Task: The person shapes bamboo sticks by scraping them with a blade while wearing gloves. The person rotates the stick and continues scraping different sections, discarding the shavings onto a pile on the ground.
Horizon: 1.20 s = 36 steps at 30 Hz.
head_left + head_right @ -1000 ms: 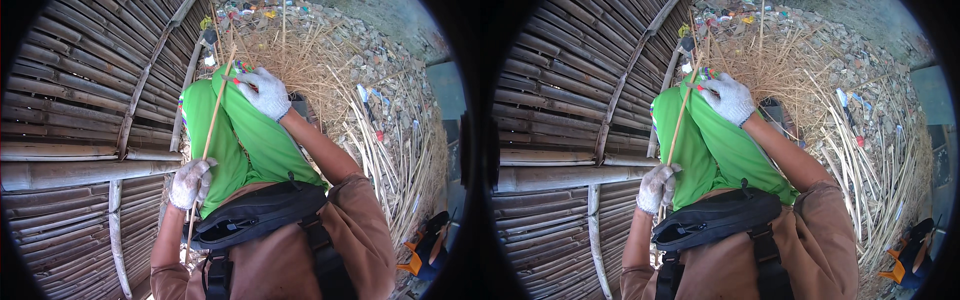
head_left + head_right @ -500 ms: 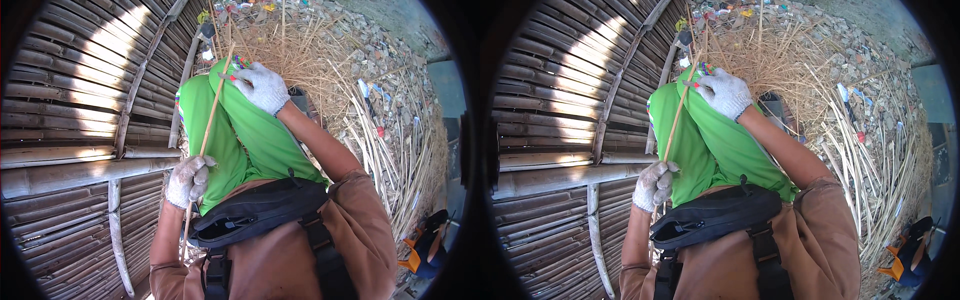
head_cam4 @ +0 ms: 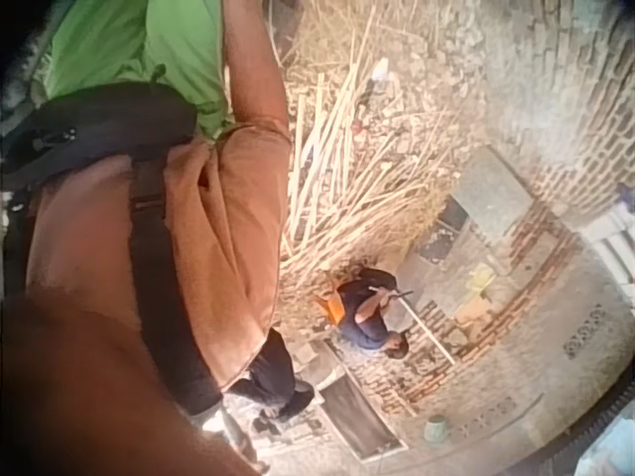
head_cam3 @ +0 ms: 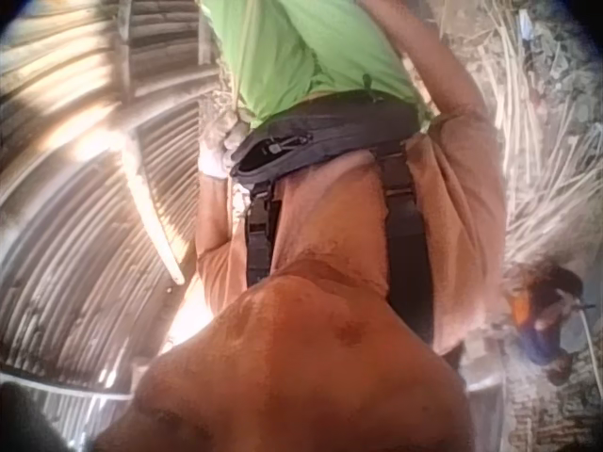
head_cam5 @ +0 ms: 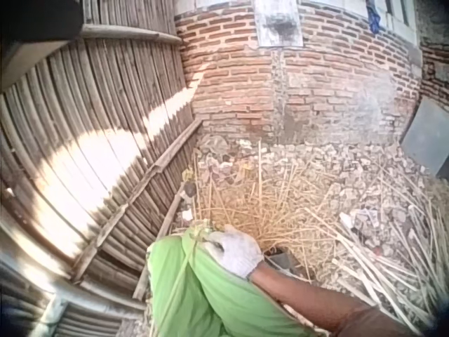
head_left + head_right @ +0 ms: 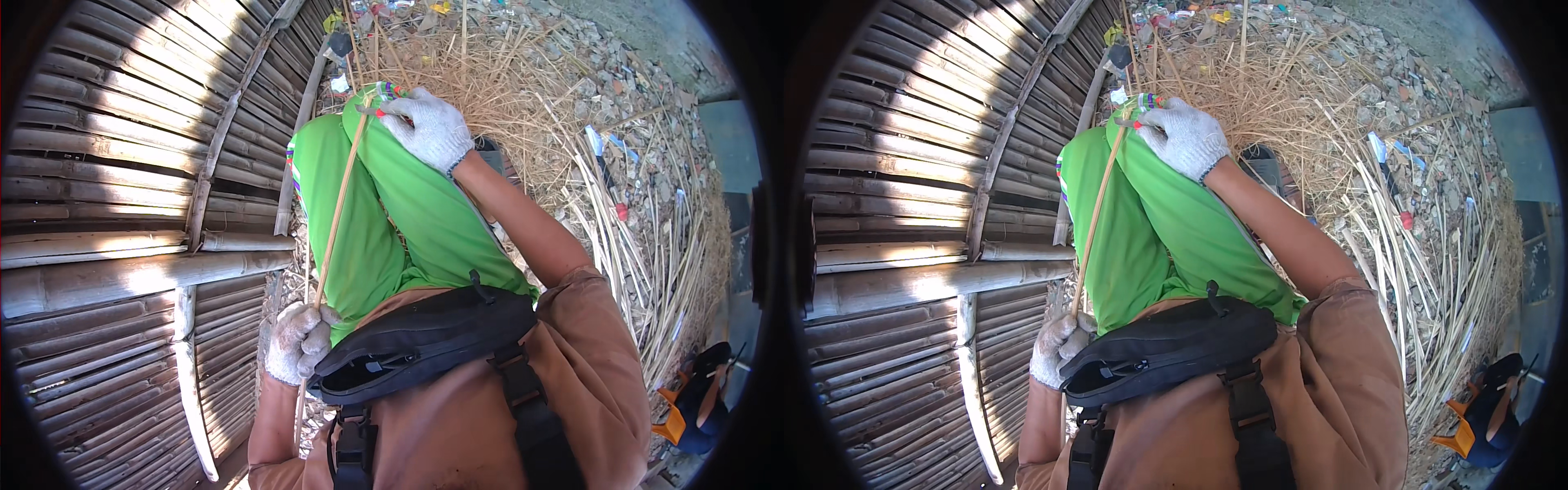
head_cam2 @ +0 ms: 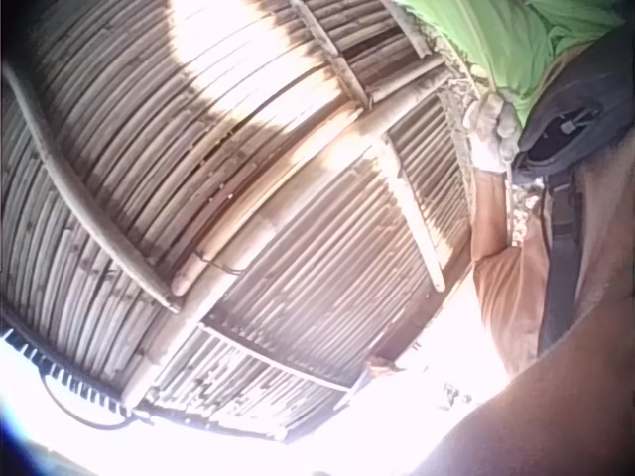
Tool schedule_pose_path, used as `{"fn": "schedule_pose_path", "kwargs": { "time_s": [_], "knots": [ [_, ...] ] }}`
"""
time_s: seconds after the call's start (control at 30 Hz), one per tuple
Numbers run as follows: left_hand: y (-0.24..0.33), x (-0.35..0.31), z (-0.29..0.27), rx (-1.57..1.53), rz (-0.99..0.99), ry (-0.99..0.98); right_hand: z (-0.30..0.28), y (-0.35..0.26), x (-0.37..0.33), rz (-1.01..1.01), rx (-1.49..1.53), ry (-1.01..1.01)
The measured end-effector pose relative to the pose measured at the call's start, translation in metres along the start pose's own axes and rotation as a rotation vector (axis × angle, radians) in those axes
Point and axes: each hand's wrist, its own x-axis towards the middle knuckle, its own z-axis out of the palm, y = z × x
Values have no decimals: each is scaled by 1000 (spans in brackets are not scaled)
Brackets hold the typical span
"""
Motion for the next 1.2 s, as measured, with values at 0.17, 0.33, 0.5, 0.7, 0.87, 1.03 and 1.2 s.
{"fn": "schedule_pose_path", "kwargs": {
  "time_s": [0.17, 0.33, 0.5, 0.7, 0.87, 1.03, 1.2],
  "knots": [
    [3, 30, 10, -242, -76, -81, 4, 11, 6, 0, 26, -14],
    [29, 108, 22, -434, -112, -360, -4, 6, 2, -84, 30, -35],
    [40, 137, 40, -509, -122, -376, -9, 5, 1, -68, 0, -83],
    [36, 105, 34, -280, -82, -211, 0, 5, -2, -48, 22, -32],
    [29, 66, 31, -138, -53, -123, 1, 7, -2, -46, 12, -24],
    [21, 37, 23, -141, -59, -88, 3, 7, -2, -56, 30, 0],
    [7, 6, 7, -114, -29, -39, 2, 4, 1, -27, 19, -30]
  ]
}}
